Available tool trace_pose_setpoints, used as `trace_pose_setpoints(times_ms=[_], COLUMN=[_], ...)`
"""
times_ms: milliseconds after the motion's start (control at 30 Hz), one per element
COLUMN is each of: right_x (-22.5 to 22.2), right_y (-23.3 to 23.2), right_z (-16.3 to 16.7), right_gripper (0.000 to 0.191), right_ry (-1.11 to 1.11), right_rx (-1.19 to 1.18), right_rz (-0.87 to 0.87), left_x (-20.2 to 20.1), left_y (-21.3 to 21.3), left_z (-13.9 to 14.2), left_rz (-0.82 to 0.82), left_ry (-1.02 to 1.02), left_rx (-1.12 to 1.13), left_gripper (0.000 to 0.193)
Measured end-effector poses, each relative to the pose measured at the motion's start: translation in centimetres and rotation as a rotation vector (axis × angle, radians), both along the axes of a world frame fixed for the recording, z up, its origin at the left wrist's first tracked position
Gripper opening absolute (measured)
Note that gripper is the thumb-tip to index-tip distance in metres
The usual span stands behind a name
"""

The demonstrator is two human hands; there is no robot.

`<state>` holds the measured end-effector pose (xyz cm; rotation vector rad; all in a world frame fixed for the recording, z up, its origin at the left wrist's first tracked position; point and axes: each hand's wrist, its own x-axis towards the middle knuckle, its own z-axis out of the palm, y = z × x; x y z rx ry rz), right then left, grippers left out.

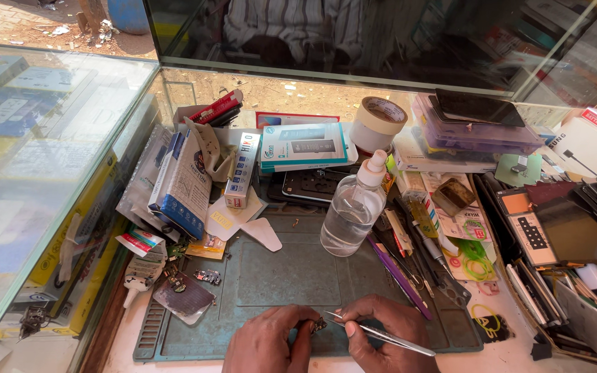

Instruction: The person uses tweezers to manipulate a small electronic component on a cluttered workbench. They repeatedly adjust and reposition the component while holding it with their left hand.

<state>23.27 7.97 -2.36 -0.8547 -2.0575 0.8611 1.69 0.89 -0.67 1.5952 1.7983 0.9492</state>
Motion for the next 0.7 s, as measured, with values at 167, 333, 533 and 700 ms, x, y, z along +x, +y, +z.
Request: trace_pose_setpoints(times_ms=[167, 333, 533, 700], right_x=[0.22, 0.21, -0.02, -0.21], right_y=[0.00, -0.07, -0.20, -0.21], right_z=[0.02, 0.15, 0.25, 0.36], right_gripper=[0.011, 0.010, 0.008, 0.008], right_ry=[0.004, -0.018, -0.020, -0.011], right_rx=[0.076, 0.026, 0.075, 0.105], right_rz=[0.031, 0.021, 0.039, 0.051], left_x=[0.08, 0.05, 0.09, 0.01], left_y=[-0.11, -0.11, -0.18, -0.04], left_z=[0.31, 0.58, 0.57, 0.07], left_rz=[0.011, 0.005, 0.016, -0.002], left_ry=[-0.018, -0.024, -0.037, -0.014], left_rx=[-0.077, -0.043, -0.063, -0.054], left_gripper=[0.023, 0.021, 0.022, 0.022])
